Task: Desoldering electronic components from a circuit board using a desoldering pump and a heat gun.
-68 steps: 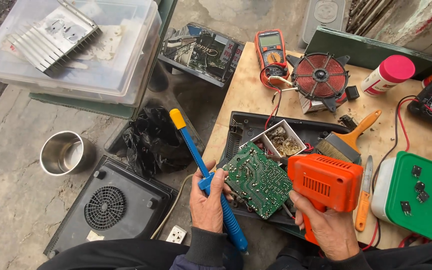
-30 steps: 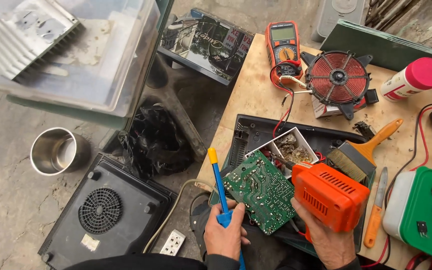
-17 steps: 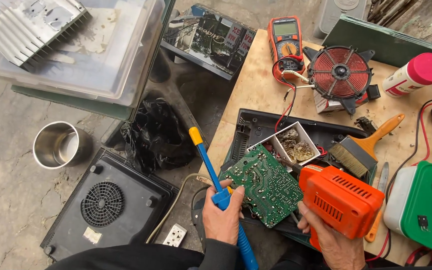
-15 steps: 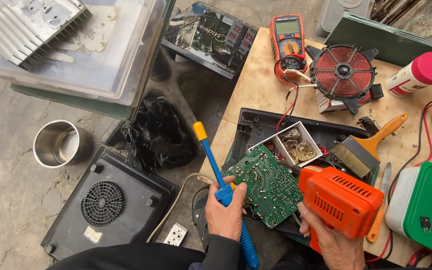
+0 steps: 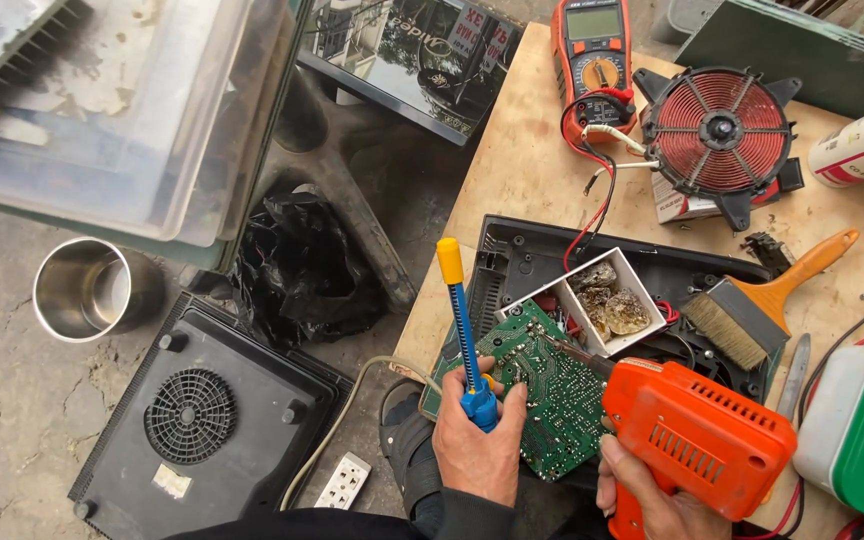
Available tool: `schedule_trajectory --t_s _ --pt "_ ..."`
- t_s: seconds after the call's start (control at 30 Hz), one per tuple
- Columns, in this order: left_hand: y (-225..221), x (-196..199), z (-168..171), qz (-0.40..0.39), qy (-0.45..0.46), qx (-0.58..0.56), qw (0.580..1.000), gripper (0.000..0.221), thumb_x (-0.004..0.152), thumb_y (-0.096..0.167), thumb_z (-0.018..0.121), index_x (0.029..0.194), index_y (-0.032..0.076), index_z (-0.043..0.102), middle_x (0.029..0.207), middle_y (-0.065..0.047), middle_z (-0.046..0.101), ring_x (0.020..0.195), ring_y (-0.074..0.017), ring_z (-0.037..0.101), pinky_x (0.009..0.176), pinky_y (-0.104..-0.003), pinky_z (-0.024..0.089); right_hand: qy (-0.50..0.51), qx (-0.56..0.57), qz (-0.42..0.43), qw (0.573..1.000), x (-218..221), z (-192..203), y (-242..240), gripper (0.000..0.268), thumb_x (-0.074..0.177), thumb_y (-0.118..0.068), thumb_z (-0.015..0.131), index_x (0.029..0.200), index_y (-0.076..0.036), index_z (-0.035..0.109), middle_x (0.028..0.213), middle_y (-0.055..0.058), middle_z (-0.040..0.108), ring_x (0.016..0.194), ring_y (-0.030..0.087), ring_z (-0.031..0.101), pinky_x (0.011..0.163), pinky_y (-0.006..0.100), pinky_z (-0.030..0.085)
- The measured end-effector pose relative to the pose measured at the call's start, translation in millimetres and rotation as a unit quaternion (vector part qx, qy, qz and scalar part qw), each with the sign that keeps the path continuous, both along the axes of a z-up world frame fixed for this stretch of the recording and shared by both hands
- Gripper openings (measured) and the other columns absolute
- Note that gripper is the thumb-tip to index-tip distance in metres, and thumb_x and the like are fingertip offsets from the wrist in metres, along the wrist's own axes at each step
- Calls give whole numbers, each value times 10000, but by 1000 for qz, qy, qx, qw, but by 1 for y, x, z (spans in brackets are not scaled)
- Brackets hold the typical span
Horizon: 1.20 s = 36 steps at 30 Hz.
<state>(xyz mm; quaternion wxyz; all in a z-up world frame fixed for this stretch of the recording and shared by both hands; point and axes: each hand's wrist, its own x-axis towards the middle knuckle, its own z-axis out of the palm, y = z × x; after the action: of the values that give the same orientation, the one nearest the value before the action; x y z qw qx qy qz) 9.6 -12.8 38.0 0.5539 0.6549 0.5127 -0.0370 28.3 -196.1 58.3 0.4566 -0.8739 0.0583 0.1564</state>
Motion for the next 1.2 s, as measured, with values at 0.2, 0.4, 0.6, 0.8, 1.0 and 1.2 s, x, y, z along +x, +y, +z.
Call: schedule_trajectory --t_s 0.2,0.4,0.6,0.8,1.0,1.2 --pt "-7 -3 -12 -22 22 17 999 462 863 453 906 1283 380 727 1018 130 749 728 -75 714 882 -336 645 169 103 -212 957 6 13 25 227 1001 -74 763 1170 75 796 568 320 641 451 403 571 500 500 519" --pt "-5 -3 -13 -23 36 5 999 508 856 509 907 1313 392 720 1068 124 768 778 -103 726 879 -367 638 138 126 -218 958 4 8 24 285 973 -29 760 1240 66 782 575 291 623 459 374 574 532 493 532" --pt "-5 -6 -19 -27 18 8 999 564 844 532 907 1349 381 706 1097 118 788 823 -118 760 882 -388 663 169 133 -233 948 9 2 12 263 1007 -67 750 1243 48 774 586 322 621 447 394 540 480 502 488" --pt "-6 -6 -19 -23 11 4 1000 587 836 539 897 1363 371 703 1075 112 802 830 -127 766 888 -378 640 2 84 -199 976 40 36 2 233 1080 -179 672 1094 50 711 581 194 595 442 284 529 475 337 407" --pt "-7 -2 -9 -9 34 -6 999 648 817 562 878 1413 389 690 1091 109 771 818 -123 748 892 -369 628 11 61 -214 975 34 48 0 179 1061 -115 731 1109 45 797 586 249 652 425 298 553 411 368 431" --pt "-6 -1 -12 -26 44 3 999 703 861 523 897 1477 375 591 1060 129 775 810 -128 734 881 -412 633 183 104 -240 948 29 40 9 321 1016 -30 744 1294 106 829 635 365 629 485 438 540 500 541 493"
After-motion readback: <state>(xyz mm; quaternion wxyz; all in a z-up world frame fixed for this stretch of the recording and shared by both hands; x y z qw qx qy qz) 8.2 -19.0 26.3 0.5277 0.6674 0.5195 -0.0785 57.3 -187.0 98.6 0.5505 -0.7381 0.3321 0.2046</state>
